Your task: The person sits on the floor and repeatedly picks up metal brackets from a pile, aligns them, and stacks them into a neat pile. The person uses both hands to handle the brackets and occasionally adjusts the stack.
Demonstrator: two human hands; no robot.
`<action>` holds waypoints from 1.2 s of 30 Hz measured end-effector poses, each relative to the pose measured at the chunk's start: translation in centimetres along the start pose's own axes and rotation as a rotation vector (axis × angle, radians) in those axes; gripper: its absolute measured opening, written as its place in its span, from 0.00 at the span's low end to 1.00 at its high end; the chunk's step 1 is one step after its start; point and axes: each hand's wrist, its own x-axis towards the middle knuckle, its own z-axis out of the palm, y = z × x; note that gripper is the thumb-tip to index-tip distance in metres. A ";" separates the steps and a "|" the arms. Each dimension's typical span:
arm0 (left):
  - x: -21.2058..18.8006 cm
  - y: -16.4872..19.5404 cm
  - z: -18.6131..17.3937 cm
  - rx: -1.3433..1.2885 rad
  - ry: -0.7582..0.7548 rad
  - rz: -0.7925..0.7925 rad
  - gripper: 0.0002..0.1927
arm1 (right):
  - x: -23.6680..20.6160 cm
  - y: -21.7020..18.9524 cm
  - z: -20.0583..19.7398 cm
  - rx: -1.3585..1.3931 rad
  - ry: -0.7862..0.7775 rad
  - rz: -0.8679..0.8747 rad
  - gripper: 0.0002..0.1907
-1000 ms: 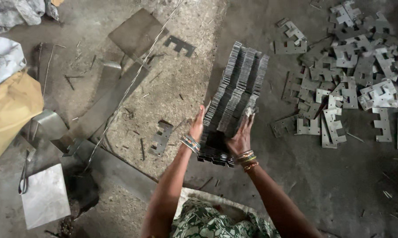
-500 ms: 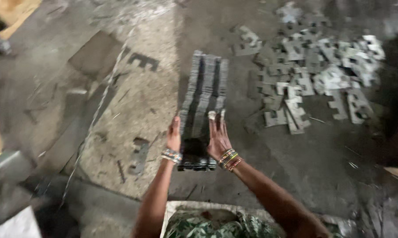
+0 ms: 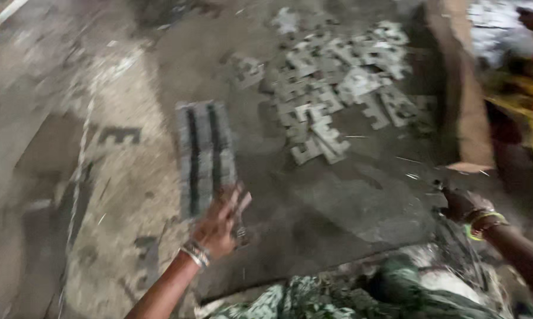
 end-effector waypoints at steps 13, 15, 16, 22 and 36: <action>2.3 -1.3 3.3 0.090 -0.427 0.359 0.48 | -4.1 4.1 8.9 0.457 0.416 0.373 0.13; 2.3 -1.5 3.7 0.045 -0.205 0.406 0.45 | -3.6 4.2 8.5 0.582 0.494 0.395 0.18; 2.3 -1.5 3.9 0.019 -0.097 0.427 0.44 | -3.2 4.1 8.2 0.642 0.528 0.407 0.21; 2.7 -2.0 5.2 0.023 -0.005 0.425 0.43 | 1.7 2.1 6.0 0.714 0.370 0.514 0.27; 3.0 -3.1 6.5 -0.025 -0.023 0.359 0.42 | 4.4 -10.2 5.5 1.312 0.374 0.298 0.16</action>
